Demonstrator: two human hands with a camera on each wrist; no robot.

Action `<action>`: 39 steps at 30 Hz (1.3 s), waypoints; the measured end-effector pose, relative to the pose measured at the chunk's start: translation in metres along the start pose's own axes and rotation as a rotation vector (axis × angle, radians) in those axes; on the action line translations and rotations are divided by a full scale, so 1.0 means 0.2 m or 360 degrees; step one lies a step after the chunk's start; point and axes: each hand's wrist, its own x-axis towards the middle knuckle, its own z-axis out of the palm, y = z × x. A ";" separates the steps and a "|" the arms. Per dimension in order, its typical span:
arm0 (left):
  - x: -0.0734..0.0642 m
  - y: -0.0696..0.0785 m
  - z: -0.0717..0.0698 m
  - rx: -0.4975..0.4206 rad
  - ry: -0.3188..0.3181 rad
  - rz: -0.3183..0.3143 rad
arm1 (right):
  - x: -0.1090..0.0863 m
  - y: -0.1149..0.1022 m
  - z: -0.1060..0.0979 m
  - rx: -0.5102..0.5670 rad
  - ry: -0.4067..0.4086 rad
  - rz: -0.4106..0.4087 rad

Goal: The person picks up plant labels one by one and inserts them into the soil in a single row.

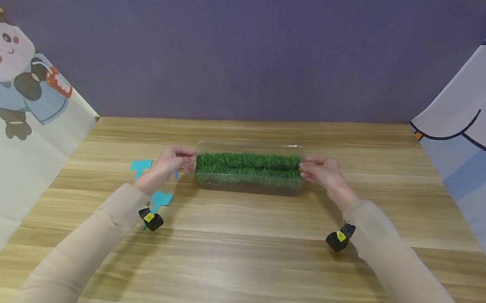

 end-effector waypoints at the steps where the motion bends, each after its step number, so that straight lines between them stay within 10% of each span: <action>1: -0.01 0.00 0.00 0.0000 -0.0006 -0.0002 | -0.01 0.00 0.00 0.0001 -0.0004 0.0016; 39: -0.17 -0.07 -0.04 0.0017 -0.0003 -0.0078 | -0.14 0.04 0.04 -0.0036 -0.0110 -0.0023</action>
